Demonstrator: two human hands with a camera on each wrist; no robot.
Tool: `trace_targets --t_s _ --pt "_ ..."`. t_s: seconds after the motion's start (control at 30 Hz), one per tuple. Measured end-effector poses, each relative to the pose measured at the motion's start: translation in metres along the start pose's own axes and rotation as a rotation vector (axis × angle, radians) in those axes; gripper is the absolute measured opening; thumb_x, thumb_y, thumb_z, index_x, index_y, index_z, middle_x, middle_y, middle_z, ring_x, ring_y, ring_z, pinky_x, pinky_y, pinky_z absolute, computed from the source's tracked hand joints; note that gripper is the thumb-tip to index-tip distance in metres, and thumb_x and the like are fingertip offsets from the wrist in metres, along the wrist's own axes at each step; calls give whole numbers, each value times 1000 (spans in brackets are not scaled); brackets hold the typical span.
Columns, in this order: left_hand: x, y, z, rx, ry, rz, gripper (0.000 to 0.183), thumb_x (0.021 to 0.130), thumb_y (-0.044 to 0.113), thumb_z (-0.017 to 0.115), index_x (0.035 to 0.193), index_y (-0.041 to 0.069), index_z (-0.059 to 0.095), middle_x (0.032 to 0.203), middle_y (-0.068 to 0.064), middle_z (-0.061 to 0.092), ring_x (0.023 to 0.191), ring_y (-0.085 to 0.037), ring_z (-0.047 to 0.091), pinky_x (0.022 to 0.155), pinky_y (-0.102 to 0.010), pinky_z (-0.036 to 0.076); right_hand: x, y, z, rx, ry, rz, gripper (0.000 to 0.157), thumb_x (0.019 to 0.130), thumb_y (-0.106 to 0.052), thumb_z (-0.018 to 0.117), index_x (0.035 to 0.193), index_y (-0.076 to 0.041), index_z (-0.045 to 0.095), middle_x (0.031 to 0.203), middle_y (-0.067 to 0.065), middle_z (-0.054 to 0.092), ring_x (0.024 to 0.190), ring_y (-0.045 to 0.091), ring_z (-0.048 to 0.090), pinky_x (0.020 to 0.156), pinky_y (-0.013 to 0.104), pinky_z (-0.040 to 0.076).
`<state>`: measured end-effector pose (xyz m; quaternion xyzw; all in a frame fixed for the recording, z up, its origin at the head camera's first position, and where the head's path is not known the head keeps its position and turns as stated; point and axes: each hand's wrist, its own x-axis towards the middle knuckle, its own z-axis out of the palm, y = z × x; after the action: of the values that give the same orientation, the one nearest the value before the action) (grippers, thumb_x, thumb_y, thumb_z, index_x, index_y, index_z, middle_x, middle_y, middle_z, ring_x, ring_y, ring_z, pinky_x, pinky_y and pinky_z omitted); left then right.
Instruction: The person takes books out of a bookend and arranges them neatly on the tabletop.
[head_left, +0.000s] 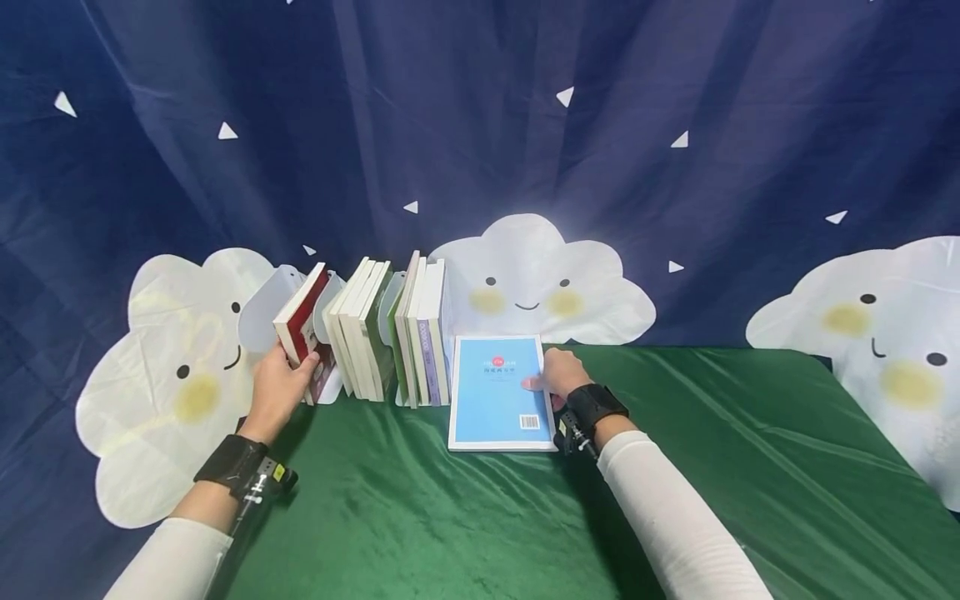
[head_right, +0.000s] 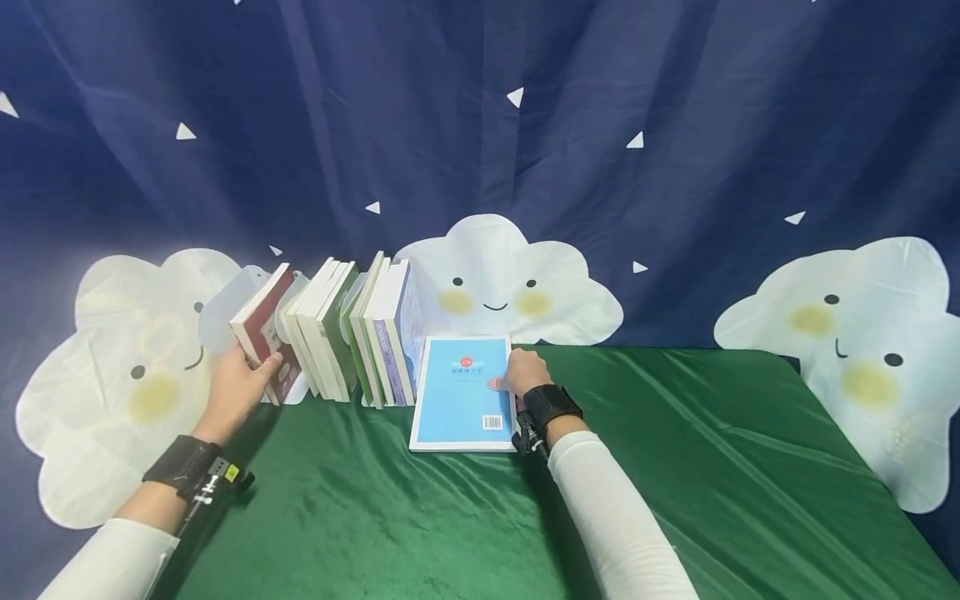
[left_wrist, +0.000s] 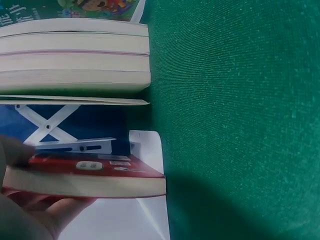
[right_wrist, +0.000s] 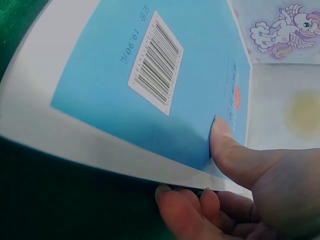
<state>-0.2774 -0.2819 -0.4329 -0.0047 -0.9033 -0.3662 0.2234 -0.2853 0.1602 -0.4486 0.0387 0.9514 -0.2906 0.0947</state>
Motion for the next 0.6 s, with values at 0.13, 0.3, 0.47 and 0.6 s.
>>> trace_targets --t_s 0.13,0.3,0.47,0.6 --pt "-4 -1 2 0 52 29 36 102 11 61 129 -13 60 119 -39 68 109 -55 68 89 -67 56 -1 2 2 -23 13 4 42 91 -30 81 109 6 71 74 16 73 45 21 66 40 30 55" --pt "-9 -2 0 12 156 55 32 101 9 61 123 -15 63 113 -39 70 102 -56 69 84 -67 55 -4 4 6 -65 66 -44 43 90 -37 81 105 3 73 69 12 69 47 20 62 40 28 48" --pt "-11 8 -11 20 224 82 34 101 10 61 124 -15 62 113 -41 69 100 -58 69 80 -69 56 -11 6 3 -106 116 -142 39 89 -34 82 102 2 74 72 10 67 57 20 55 49 29 37" --pt "-14 18 -26 15 230 69 37 102 13 60 128 -14 60 117 -40 68 102 -59 70 82 -71 58 -18 8 -3 -82 88 -194 32 91 -30 81 96 1 76 67 5 63 57 17 47 52 28 30"
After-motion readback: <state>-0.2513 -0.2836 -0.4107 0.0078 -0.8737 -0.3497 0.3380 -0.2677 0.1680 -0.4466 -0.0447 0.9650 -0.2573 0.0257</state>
